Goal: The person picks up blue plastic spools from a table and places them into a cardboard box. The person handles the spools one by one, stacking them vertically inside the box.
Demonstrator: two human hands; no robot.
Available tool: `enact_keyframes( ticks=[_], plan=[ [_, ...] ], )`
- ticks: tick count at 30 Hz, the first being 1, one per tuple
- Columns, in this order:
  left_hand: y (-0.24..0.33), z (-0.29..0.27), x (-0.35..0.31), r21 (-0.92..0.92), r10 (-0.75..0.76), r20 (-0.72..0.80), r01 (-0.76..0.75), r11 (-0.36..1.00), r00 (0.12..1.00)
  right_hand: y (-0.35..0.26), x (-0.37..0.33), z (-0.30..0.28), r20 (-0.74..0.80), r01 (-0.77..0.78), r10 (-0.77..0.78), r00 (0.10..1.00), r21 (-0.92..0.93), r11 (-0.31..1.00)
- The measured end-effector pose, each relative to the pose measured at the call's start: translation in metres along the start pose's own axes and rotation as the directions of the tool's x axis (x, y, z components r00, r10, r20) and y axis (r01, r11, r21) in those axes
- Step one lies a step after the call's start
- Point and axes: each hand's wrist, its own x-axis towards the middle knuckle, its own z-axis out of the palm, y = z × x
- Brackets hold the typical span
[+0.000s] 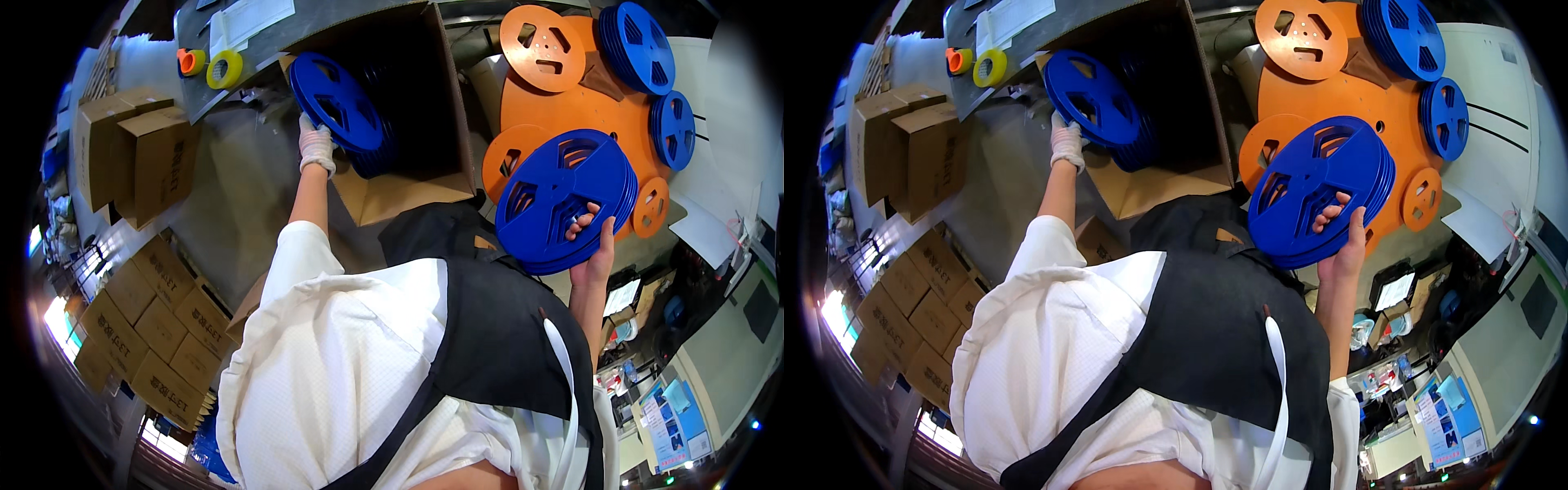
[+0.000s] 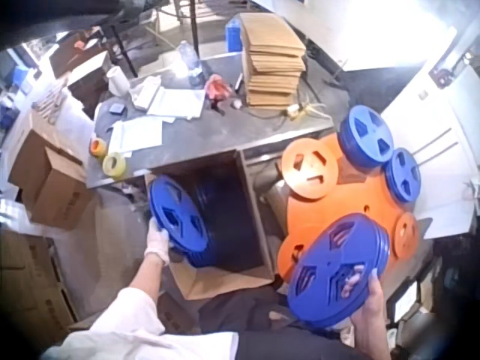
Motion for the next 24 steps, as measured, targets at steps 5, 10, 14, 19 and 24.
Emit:
enact_keyframes(
  ticks=[5,10,14,19,24],
  plan=[
    [-0.013,0.027,0.034,0.237,0.134,0.036,-0.138,0.962,0.990,0.000,-0.005,0.005,-0.034,0.018,-0.019,0.999,-0.022,1.000],
    [-0.007,0.044,0.030,0.236,0.032,0.075,-0.049,0.970,0.997,0.003,-0.010,0.006,-0.029,0.083,-0.084,0.996,-0.035,0.996],
    [-0.022,0.046,0.040,0.221,0.065,0.068,-0.079,0.972,0.996,0.002,-0.011,0.004,-0.002,0.077,-0.077,0.997,-0.004,0.997],
    [-0.049,0.060,0.059,0.152,-0.056,0.185,0.028,0.988,0.981,0.000,-0.008,0.007,0.006,0.091,-0.091,0.996,0.000,0.996],
    [-0.022,0.082,-0.001,0.215,-0.363,0.259,0.313,0.925,0.895,-0.029,-0.011,-0.019,0.241,0.146,-0.230,0.943,0.321,0.936]
  ],
)
